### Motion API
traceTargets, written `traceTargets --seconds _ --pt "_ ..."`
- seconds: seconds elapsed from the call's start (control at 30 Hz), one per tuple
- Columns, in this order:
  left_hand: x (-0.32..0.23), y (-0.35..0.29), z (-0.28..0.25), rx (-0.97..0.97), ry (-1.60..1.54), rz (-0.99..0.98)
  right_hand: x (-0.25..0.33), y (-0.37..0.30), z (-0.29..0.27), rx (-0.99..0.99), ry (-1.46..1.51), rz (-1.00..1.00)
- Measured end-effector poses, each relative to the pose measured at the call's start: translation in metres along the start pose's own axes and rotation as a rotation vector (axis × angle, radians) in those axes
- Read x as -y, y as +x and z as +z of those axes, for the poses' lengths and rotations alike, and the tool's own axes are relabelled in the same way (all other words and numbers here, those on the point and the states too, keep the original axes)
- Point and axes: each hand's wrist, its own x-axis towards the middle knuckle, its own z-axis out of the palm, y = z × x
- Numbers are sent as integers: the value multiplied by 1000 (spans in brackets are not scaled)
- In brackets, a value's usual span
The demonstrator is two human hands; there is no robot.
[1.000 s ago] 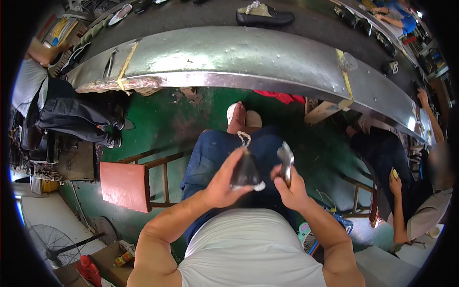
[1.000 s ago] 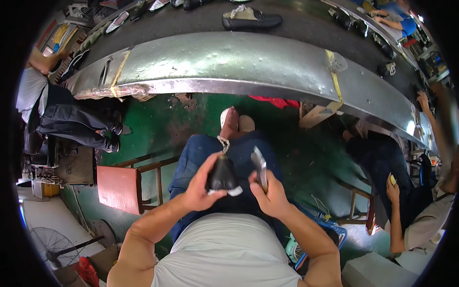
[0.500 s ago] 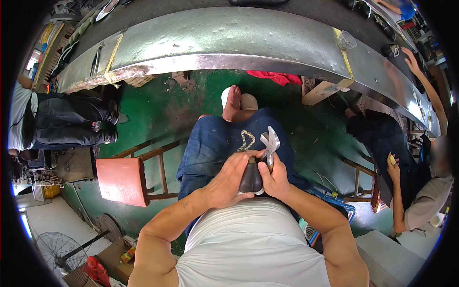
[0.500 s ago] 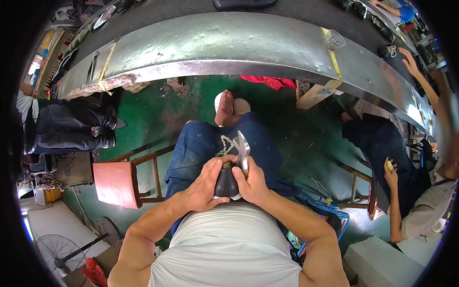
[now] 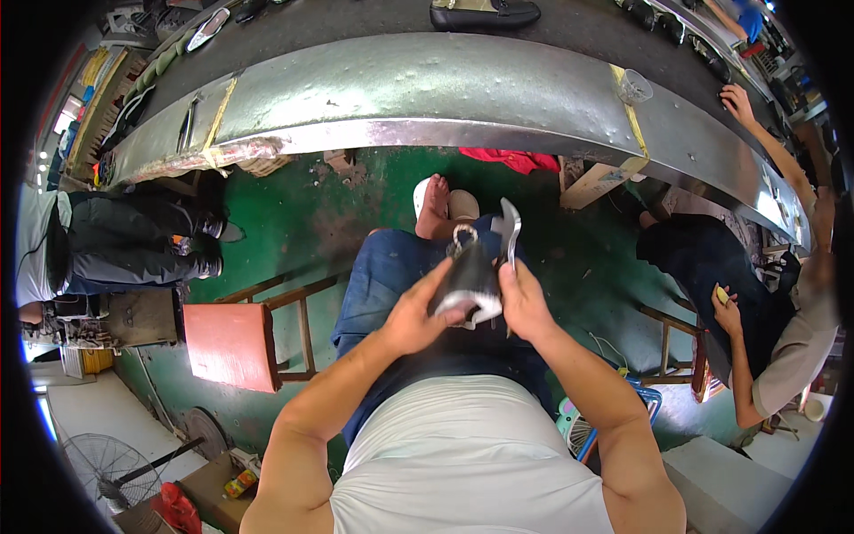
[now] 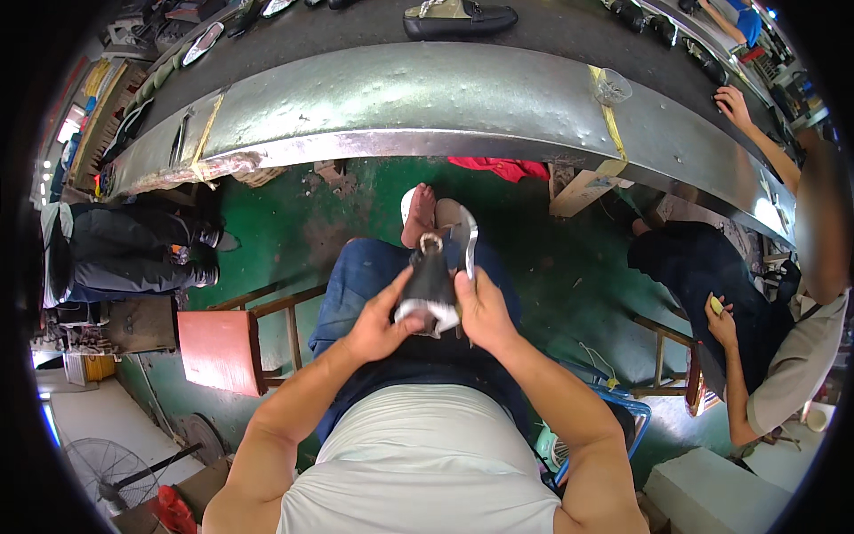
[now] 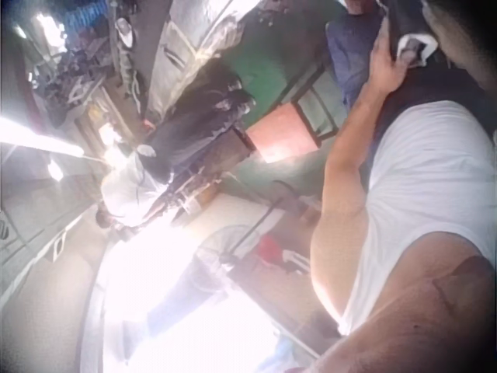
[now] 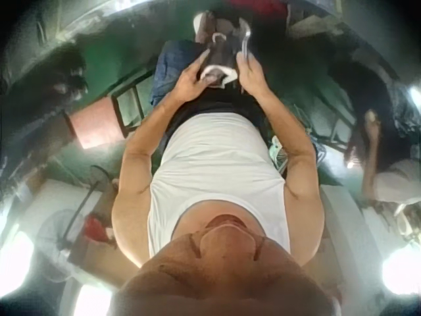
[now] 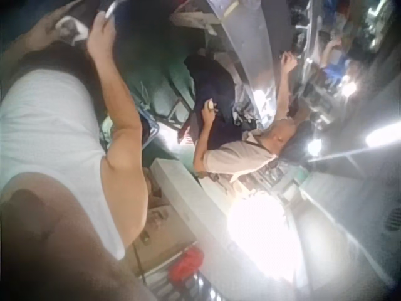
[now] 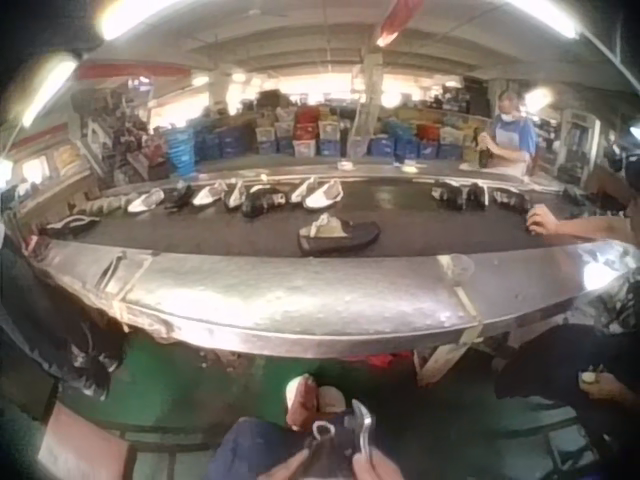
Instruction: Using pliers to pull and stretch the material over a shoe last on an assembly line.
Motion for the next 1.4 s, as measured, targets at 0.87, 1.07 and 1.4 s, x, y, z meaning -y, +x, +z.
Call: traceTargets --seconds 0.87,1.07,1.4 --pt "22 -13 27 280 -508 -428 32 -43 -69 559 -645 135" --pt "5 -10 32 285 -334 -465 52 -30 -45 601 -919 -173" --pt "25 1 62 -241 -667 -825 30 -27 -21 702 -914 -82"
